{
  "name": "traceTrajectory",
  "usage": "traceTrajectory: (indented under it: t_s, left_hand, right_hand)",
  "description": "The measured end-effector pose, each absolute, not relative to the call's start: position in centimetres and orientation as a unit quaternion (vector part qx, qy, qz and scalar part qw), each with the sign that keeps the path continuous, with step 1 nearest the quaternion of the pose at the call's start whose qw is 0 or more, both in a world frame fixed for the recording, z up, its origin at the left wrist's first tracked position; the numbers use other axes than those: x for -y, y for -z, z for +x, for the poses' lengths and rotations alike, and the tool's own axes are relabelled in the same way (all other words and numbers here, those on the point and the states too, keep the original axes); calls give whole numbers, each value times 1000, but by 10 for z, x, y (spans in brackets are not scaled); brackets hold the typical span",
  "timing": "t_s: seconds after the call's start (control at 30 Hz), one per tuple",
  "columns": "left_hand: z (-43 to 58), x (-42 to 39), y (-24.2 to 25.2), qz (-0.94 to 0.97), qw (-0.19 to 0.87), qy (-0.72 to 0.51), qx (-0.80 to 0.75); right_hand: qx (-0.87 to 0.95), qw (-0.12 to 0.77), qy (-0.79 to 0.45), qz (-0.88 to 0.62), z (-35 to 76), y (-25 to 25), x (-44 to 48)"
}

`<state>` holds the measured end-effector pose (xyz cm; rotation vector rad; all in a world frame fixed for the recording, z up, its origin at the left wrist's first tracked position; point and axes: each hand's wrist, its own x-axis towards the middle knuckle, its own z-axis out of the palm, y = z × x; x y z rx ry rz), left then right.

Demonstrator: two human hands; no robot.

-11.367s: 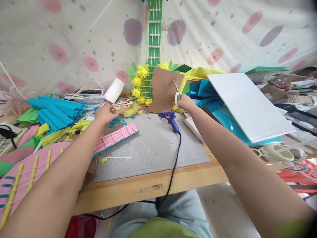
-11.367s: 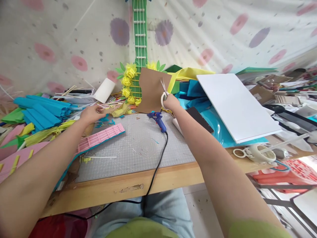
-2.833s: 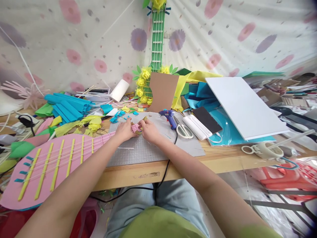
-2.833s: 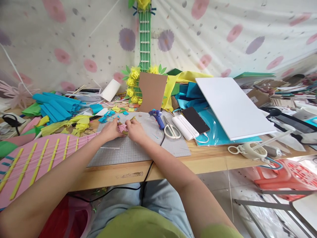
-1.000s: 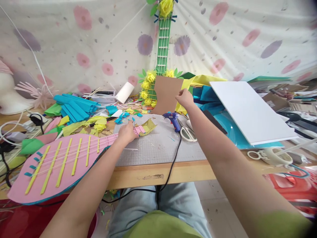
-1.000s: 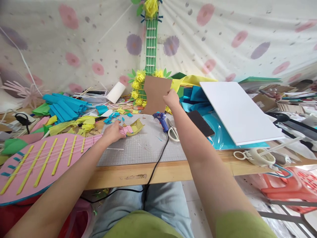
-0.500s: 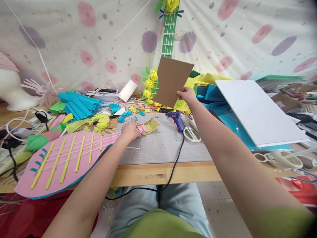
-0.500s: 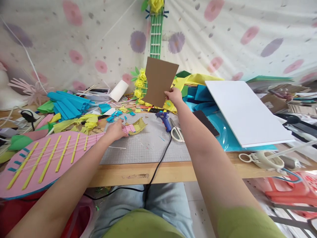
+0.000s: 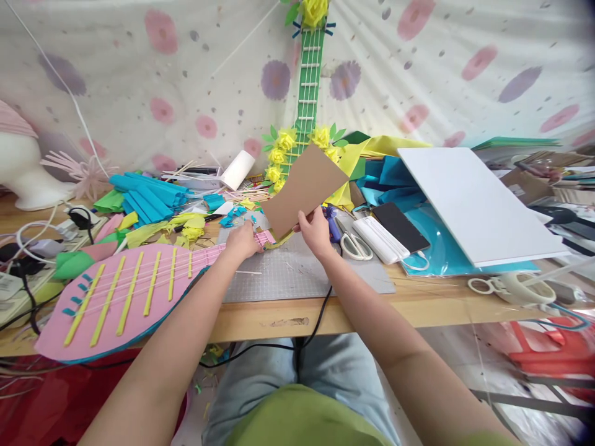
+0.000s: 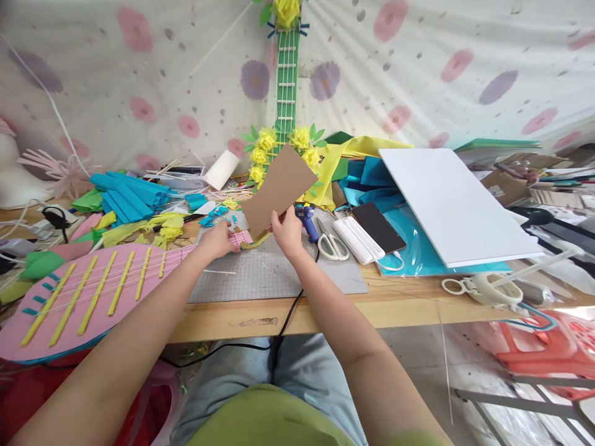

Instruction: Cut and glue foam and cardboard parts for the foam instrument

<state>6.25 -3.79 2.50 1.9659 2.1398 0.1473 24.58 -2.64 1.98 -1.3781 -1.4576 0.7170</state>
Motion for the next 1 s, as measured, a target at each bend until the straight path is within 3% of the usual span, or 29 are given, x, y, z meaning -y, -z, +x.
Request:
traceTrajectory:
  t_s: [0.5,0.77,1.0]
  left_hand:
    - [63,40,-26,671,124,-49,-730]
    - [62,40,-26,691,111,-49,-713]
    - [62,39,-24,688,115,-52,-715]
  right_hand:
    - [552,538,-349,-533,236,7,21]
    - [585,509,-291,-560,241,11,13]
    - [570,490,-327,-573,241,15,15]
